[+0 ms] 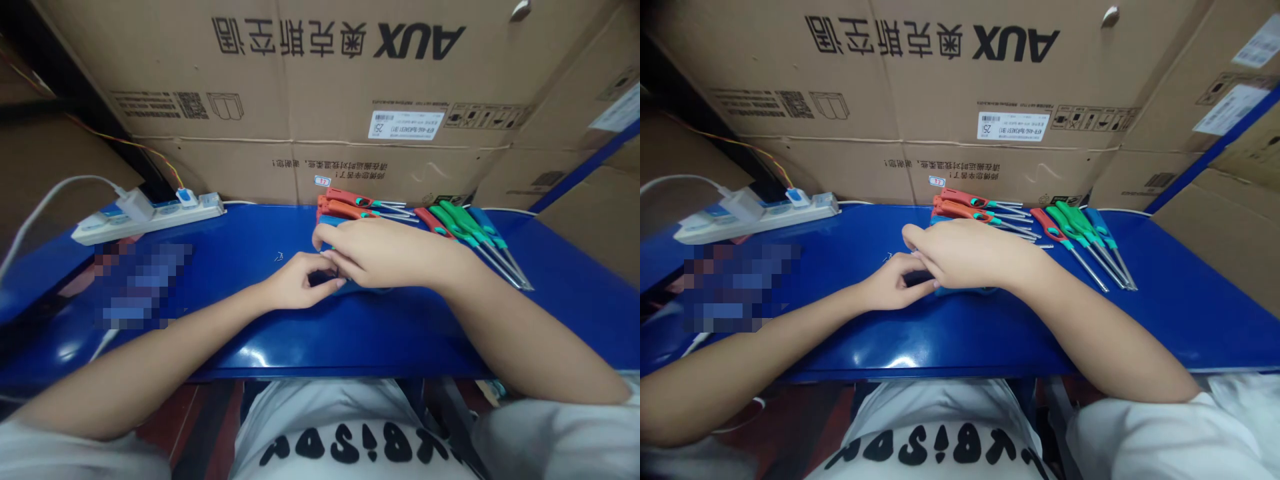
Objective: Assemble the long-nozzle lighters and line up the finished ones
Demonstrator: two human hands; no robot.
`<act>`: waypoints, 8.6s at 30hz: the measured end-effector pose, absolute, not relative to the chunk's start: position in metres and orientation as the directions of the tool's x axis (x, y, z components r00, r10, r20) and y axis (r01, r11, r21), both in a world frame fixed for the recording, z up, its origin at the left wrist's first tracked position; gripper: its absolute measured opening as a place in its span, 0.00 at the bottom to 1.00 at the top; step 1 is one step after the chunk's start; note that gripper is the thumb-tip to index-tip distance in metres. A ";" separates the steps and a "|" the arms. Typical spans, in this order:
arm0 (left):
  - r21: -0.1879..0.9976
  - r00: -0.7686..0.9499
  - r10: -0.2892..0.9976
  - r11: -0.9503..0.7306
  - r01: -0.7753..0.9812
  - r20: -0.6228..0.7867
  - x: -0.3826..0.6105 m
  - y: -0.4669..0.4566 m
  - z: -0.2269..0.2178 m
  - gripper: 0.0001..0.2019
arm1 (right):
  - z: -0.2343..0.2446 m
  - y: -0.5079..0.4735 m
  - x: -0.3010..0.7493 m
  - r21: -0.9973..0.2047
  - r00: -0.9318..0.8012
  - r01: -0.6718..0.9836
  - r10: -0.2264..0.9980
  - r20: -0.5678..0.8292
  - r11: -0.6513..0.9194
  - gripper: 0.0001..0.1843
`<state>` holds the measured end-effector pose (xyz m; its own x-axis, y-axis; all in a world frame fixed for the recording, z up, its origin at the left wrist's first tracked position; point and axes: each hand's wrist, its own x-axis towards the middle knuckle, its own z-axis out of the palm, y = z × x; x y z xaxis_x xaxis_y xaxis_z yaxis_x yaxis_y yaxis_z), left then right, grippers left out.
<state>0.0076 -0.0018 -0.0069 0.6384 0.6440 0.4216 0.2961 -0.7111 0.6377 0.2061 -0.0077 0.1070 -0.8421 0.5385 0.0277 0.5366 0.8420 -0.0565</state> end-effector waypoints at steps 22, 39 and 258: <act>0.706 0.547 0.683 -0.674 0.217 0.484 0.008 0.002 -0.003 0.10 | 0.119 -0.009 0.207 0.090 -0.754 0.656 0.655 0.041 0.749 0.21; 0.772 0.595 0.682 -0.617 0.153 0.426 0.003 0.004 0.008 0.08 | 0.110 -0.004 0.202 0.057 -0.811 0.584 0.582 0.052 0.809 0.14; 0.014 0.833 0.527 -0.846 0.533 0.170 0.000 0.006 0.015 0.14 | 0.053 0.027 0.272 -0.304 -0.713 0.701 0.622 -0.324 0.646 0.06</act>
